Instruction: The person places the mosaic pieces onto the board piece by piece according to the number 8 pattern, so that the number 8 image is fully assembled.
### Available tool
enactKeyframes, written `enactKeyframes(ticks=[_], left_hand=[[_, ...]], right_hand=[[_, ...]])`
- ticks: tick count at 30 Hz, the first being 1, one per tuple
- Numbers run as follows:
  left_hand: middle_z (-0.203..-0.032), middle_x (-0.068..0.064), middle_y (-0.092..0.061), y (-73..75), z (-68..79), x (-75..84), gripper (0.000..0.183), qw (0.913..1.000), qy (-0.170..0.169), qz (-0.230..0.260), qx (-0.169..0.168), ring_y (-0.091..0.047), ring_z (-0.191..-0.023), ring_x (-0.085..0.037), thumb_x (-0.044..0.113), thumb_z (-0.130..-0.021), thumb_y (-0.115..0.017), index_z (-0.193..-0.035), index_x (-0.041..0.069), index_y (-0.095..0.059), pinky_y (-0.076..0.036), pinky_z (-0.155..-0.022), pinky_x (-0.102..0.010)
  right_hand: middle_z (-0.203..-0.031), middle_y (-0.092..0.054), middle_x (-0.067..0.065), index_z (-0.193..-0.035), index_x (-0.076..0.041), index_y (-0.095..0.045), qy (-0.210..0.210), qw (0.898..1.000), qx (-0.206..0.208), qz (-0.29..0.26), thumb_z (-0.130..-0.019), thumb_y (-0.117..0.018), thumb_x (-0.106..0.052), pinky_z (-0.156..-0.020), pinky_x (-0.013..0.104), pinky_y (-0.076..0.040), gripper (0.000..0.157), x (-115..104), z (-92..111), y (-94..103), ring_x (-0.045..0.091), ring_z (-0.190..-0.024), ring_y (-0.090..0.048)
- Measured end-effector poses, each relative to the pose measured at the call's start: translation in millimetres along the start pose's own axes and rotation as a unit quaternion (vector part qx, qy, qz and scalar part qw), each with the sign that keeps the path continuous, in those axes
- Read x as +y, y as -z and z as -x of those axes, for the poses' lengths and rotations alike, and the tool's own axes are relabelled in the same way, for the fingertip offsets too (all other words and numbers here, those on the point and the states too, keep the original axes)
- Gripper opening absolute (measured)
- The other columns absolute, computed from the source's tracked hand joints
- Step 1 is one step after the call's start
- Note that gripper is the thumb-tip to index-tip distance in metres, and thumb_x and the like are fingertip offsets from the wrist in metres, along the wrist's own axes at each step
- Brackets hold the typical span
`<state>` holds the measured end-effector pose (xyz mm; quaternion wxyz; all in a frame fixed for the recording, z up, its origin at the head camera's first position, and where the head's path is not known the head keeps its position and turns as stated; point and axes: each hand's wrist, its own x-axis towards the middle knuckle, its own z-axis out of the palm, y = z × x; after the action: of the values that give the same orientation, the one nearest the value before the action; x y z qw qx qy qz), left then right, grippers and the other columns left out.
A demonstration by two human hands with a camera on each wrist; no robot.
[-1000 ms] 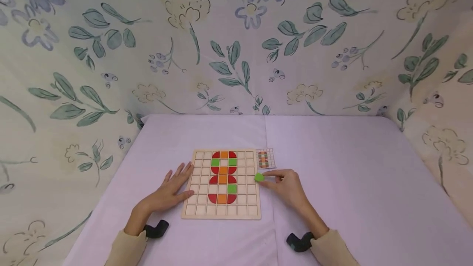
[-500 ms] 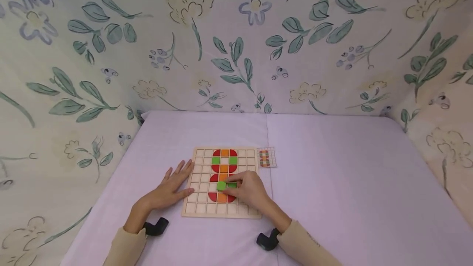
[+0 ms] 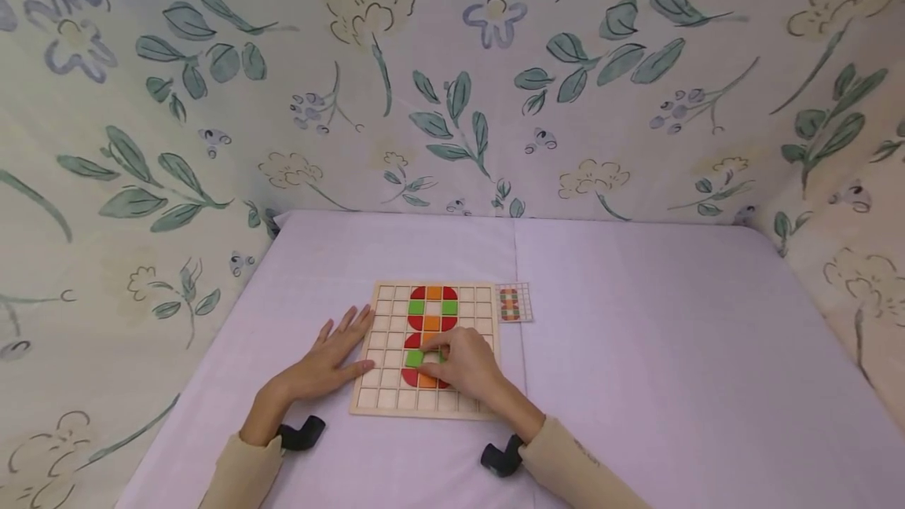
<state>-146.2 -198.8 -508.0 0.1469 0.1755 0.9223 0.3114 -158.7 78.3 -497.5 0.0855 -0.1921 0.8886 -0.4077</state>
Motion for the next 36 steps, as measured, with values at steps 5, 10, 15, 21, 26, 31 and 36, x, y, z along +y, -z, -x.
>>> enactKeyframes(ticks=[5,10,15,21,26,31,36], left_hand=[[-0.176,-0.010,-0.005,-0.2,0.5,0.9,0.082,1.0000,0.000,-0.003,0.001,0.005,-0.163,-0.037,0.036,-0.105,-0.059,-0.166,0.006,-0.013,0.008,-0.128,-0.065],[-0.175,-0.011,-0.005,2.0,1.2,2.5,0.082,1.0000,-0.004,-0.004,0.002,0.005,-0.163,-0.038,0.035,-0.105,-0.060,-0.166,0.005,-0.013,0.008,-0.128,-0.065],[-0.175,-0.012,-0.005,3.5,2.2,5.0,0.082,1.0000,-0.005,0.000,0.000,0.005,-0.163,-0.038,0.035,-0.105,-0.059,-0.166,0.005,-0.014,0.008,-0.128,-0.066],[-0.175,-0.012,-0.006,2.4,2.9,4.5,0.081,1.0000,-0.005,-0.001,0.006,0.004,-0.163,-0.039,0.035,-0.105,-0.059,-0.165,0.005,-0.015,0.008,-0.128,-0.066],[-0.175,-0.014,-0.007,2.3,1.8,5.6,0.082,0.9999,-0.011,0.002,0.006,0.004,-0.163,-0.040,0.034,-0.104,-0.061,-0.165,0.004,-0.015,0.007,-0.127,-0.067],[-0.175,-0.016,-0.010,0.1,0.5,3.0,0.083,0.9997,-0.019,0.006,0.017,0.002,-0.162,-0.042,0.033,-0.103,-0.062,-0.165,0.002,-0.017,0.006,-0.126,-0.068],[-0.175,-0.011,-0.006,-0.1,0.4,2.0,0.084,1.0000,-0.002,-0.004,0.003,0.005,-0.163,-0.038,0.036,-0.103,-0.061,-0.166,0.006,-0.013,0.008,-0.128,-0.065]], right_hand=[[-0.053,-0.030,-0.007,-0.100,-0.016,-0.084,0.004,1.000,0.002,-0.001,-0.083,-0.088,-0.024,-0.047,0.018,-0.018,0.019,1,1,-2.2,0.004,-0.047,-0.024],[-0.053,-0.033,-0.009,-0.101,-0.016,-0.084,0.015,1.000,0.002,0.001,-0.083,-0.088,-0.025,-0.047,0.018,-0.020,0.020,-1,0,-5.7,0.002,-0.048,-0.025],[-0.052,-0.033,-0.010,-0.105,-0.016,-0.084,0.013,1.000,-0.002,0.007,-0.085,-0.086,-0.024,-0.047,0.017,-0.022,0.021,-4,0,-7.0,0.002,-0.047,-0.027],[-0.054,-0.035,-0.008,-0.106,-0.018,-0.083,-0.005,1.000,-0.003,-0.011,-0.086,-0.085,-0.018,-0.048,0.018,-0.023,0.020,-6,1,-5.6,0.004,-0.049,-0.029],[-0.055,-0.036,-0.008,-0.105,-0.018,-0.083,-0.003,1.000,0.002,-0.019,-0.086,-0.085,-0.017,-0.049,0.017,-0.024,0.020,-2,1,-4.7,0.003,-0.051,-0.030],[-0.057,-0.037,-0.007,-0.106,-0.017,-0.083,-0.006,0.999,-0.006,-0.045,-0.088,-0.083,-0.020,-0.049,0.017,-0.025,0.018,1,3,0.4,0.004,-0.051,-0.032],[-0.071,-0.059,-0.001,-0.105,-0.015,-0.082,-0.055,0.994,0.008,-0.095,-0.093,-0.078,-0.025,-0.051,0.016,-0.033,0.016,9,12,30.2,0.008,-0.062,-0.047]])
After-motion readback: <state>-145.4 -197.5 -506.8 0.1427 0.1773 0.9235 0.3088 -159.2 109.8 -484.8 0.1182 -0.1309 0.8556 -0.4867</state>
